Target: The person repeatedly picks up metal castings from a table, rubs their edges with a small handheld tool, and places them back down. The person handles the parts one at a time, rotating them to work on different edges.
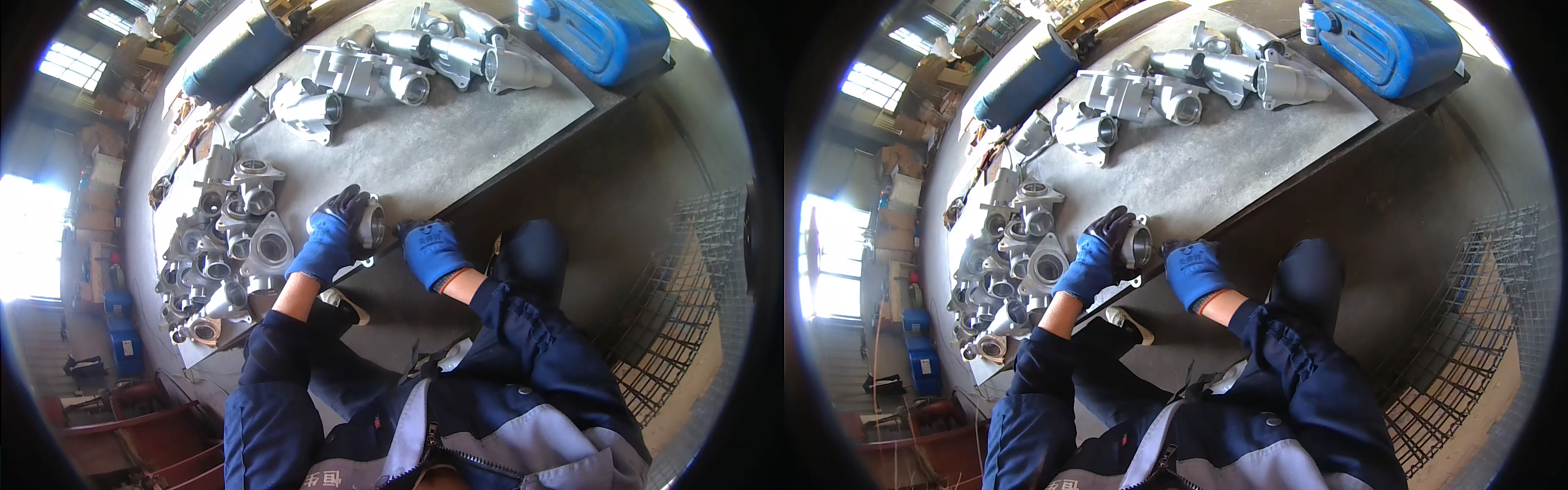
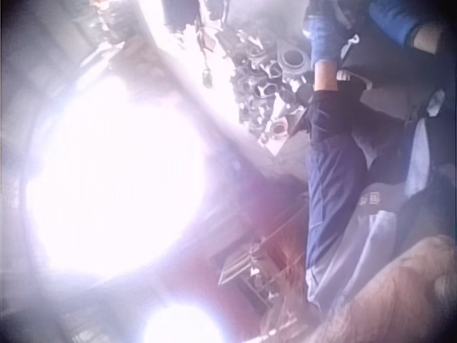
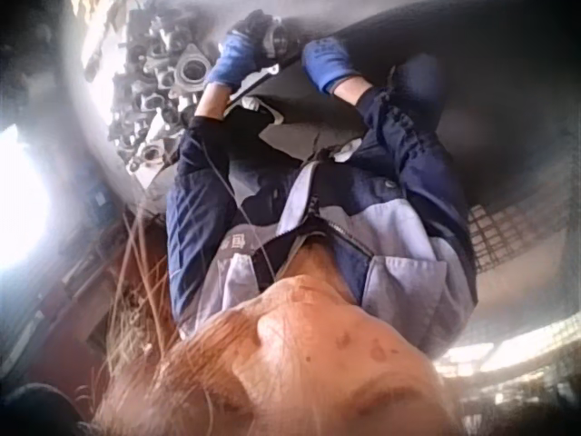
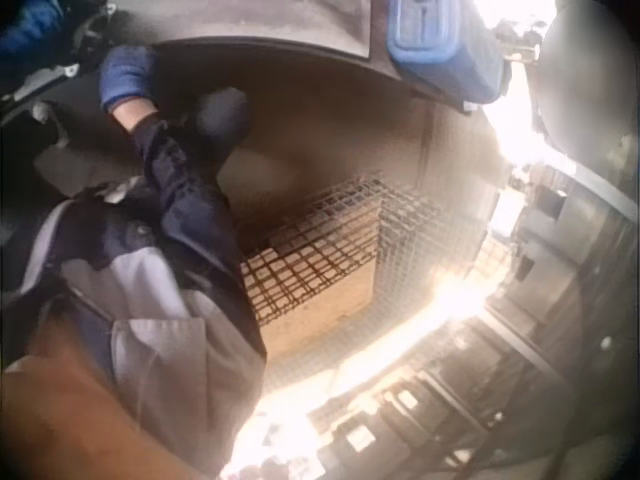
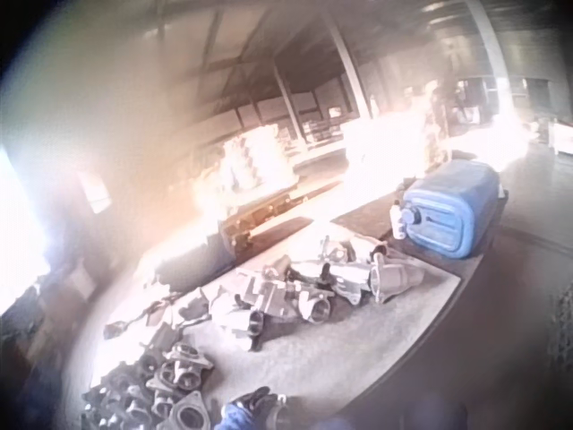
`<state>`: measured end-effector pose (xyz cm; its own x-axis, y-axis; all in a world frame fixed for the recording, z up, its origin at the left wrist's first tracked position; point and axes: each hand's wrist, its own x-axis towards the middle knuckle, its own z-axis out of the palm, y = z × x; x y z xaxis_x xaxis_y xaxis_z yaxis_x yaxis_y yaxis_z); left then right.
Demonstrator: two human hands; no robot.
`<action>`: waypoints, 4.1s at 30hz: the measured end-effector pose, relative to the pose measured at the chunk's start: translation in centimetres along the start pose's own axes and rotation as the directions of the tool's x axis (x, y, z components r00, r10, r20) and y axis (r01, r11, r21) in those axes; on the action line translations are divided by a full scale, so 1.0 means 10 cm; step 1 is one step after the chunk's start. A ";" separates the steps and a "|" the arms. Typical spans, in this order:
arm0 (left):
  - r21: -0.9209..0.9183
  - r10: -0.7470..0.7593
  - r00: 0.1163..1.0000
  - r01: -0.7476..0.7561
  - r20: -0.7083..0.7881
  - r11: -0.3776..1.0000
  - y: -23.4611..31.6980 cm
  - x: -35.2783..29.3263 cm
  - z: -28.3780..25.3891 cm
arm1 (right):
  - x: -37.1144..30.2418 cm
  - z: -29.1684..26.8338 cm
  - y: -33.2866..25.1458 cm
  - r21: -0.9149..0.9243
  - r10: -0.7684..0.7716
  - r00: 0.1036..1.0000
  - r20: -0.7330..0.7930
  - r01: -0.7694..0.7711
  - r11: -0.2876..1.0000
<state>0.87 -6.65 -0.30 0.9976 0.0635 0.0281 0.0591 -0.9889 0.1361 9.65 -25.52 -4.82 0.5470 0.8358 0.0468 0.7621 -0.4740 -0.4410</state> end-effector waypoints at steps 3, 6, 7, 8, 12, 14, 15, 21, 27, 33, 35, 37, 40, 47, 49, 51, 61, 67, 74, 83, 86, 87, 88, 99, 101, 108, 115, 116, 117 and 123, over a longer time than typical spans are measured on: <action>0.043 0.041 0.999 -0.041 0.016 0.998 0.00 -0.02 -0.01 | -0.06 0.22 -0.12 -0.173 0.007 0.999 0.031 -0.001 0.985; 0.104 -0.026 0.989 0.011 0.147 0.995 0.03 -0.02 -0.05 | -0.19 0.14 -0.25 -0.022 0.086 0.988 0.129 -0.084 0.996; 0.141 -0.074 0.982 0.050 0.171 0.989 0.08 -0.02 -0.08 | -0.24 0.13 -0.29 0.070 0.114 0.980 0.162 -0.127 0.989; 0.185 -0.121 0.974 0.086 0.191 0.979 0.10 -0.02 -0.09 | -0.27 0.15 -0.33 0.125 0.136 0.975 0.178 -0.160 0.979; 0.149 -0.103 0.981 0.078 0.166 0.986 0.06 -0.07 -0.11 | -0.28 -0.05 -0.53 0.281 0.151 0.946 0.288 -0.234 0.931; 0.161 -0.115 0.980 0.088 0.163 0.983 0.05 -0.05 -0.08 | -0.20 -0.25 -0.53 0.338 0.067 0.934 0.351 -0.193 0.921; 0.171 -0.131 0.979 0.103 0.159 0.980 0.03 -0.06 -0.07 | -0.12 -0.45 -0.54 0.391 0.013 0.925 0.379 -0.173 0.904; 0.132 -0.110 0.978 0.087 0.176 0.987 0.00 -0.03 -0.09 | 0.49 -1.19 -0.32 0.370 -0.134 0.791 0.596 -0.122 0.921; 0.087 0.226 0.973 -0.221 -0.048 0.971 0.13 -0.18 -0.20 | 1.29 -1.12 0.64 0.118 0.205 0.950 -0.237 -0.181 0.976; -0.103 0.068 0.997 -0.071 -0.040 0.992 -0.08 -0.12 -0.13 | 0.77 -0.76 0.41 -0.131 -0.093 0.994 0.050 0.099 0.986; -0.064 -0.016 1.000 0.017 0.016 0.998 -0.11 -0.14 -0.15 | 0.50 -0.66 0.20 0.006 -0.194 0.947 0.256 0.199 0.980; -0.066 -0.045 0.995 0.051 0.092 0.996 -0.12 -0.10 -0.16 | 0.33 -0.58 0.07 0.110 -0.188 0.922 0.339 0.160 0.981; -0.090 -0.029 0.998 0.034 0.060 0.995 -0.12 -0.10 -0.18 | 0.21 -0.52 -0.10 0.170 -0.124 0.907 0.402 0.059 0.984; -0.031 -0.051 0.982 0.058 0.180 0.998 -0.19 -0.06 -0.12 | 0.20 -0.55 -0.31 -0.111 -0.325 0.912 0.250 0.360 0.926; 0.002 -0.079 0.973 0.080 0.218 0.997 -0.20 -0.04 -0.12 | 0.32 -0.69 -0.30 -0.244 -0.431 0.880 0.199 0.470 0.848; 0.020 -0.078 0.974 0.075 0.211 0.997 -0.21 -0.05 -0.12 | 0.50 -0.79 -0.30 -0.320 -0.493 0.833 0.250 0.551 0.770; -0.089 0.014 0.998 -0.008 0.059 0.996 -0.19 -0.09 -0.19 | 1.02 -0.44 0.01 -0.502 -0.376 0.903 0.207 0.428 0.752; -0.156 0.011 0.993 0.008 0.121 0.988 -0.16 -0.09 -0.25 | 0.74 0.09 0.11 -0.462 -0.017 0.990 0.138 0.079 0.883; -0.137 -0.054 0.998 0.056 0.014 0.989 -0.21 -0.13 -0.14 | 0.78 -0.09 -0.04 -0.508 0.030 0.971 0.237 0.098 0.856; -0.176 -0.033 0.999 0.034 0.006 0.984 -0.23 -0.12 -0.16 | 0.89 -0.16 -0.02 -0.585 -0.308 0.951 0.013 0.257 0.769; -0.189 -0.017 1.000 0.012 -0.023 0.982 -0.25 -0.14 -0.16 | 0.86 -0.10 -0.06 -0.526 -0.207 0.977 0.047 0.200 0.826; -0.190 -0.015 1.000 0.012 -0.012 0.982 -0.25 -0.14 -0.17 | 0.84 -0.05 -0.06 -0.486 -0.174 0.984 0.046 0.174 0.856; -0.194 -0.017 1.000 0.014 -0.012 0.981 -0.24 -0.14 -0.16 | 0.79 0.02 -0.07 -0.452 -0.118 0.992 0.042 0.124 0.883; -0.126 -0.094 0.995 0.096 0.016 0.987 -0.21 -0.13 -0.06 | 0.12 0.24 -0.41 -0.244 0.040 0.984 0.174 0.004 0.970; -0.100 -0.107 0.994 0.106 -0.006 0.989 -0.20 -0.13 -0.06 | 0.05 0.13 -0.43 -0.029 0.042 0.978 0.205 -0.037 0.999; -0.053 -0.026 0.983 0.017 -0.179 0.998 -0.14 -0.17 -0.16 | 0.26 -0.33 -0.22 0.240 -0.046 0.998 0.049 0.033 0.970; -0.043 -0.202 0.979 0.203 0.027 0.978 -0.07 -0.21 -0.23 | 0.65 -0.46 -0.29 -0.289 -0.073 0.994 0.081 0.093 0.953; -0.039 -0.216 0.975 0.218 0.058 0.975 -0.04 -0.21 -0.26 | 0.68 -0.44 -0.32 -0.359 -0.072 0.992 0.105 0.106 0.927; -0.035 -0.228 0.970 0.232 0.088 0.972 -0.04 -0.21 -0.27 | 0.69 -0.41 -0.31 -0.389 -0.143 0.989 0.037 0.147 0.910; 0.006 -0.232 0.972 0.232 0.022 0.973 -0.09 -0.22 -0.19 | 0.66 -0.36 -0.35 -0.250 -0.063 0.988 0.138 0.096 0.963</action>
<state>-1.48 -5.68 1.44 0.9572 0.2882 -0.0258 0.2891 -0.9480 0.1329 11.89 -19.33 0.27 0.4450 0.8942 -0.0498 0.8735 -0.4456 -0.1961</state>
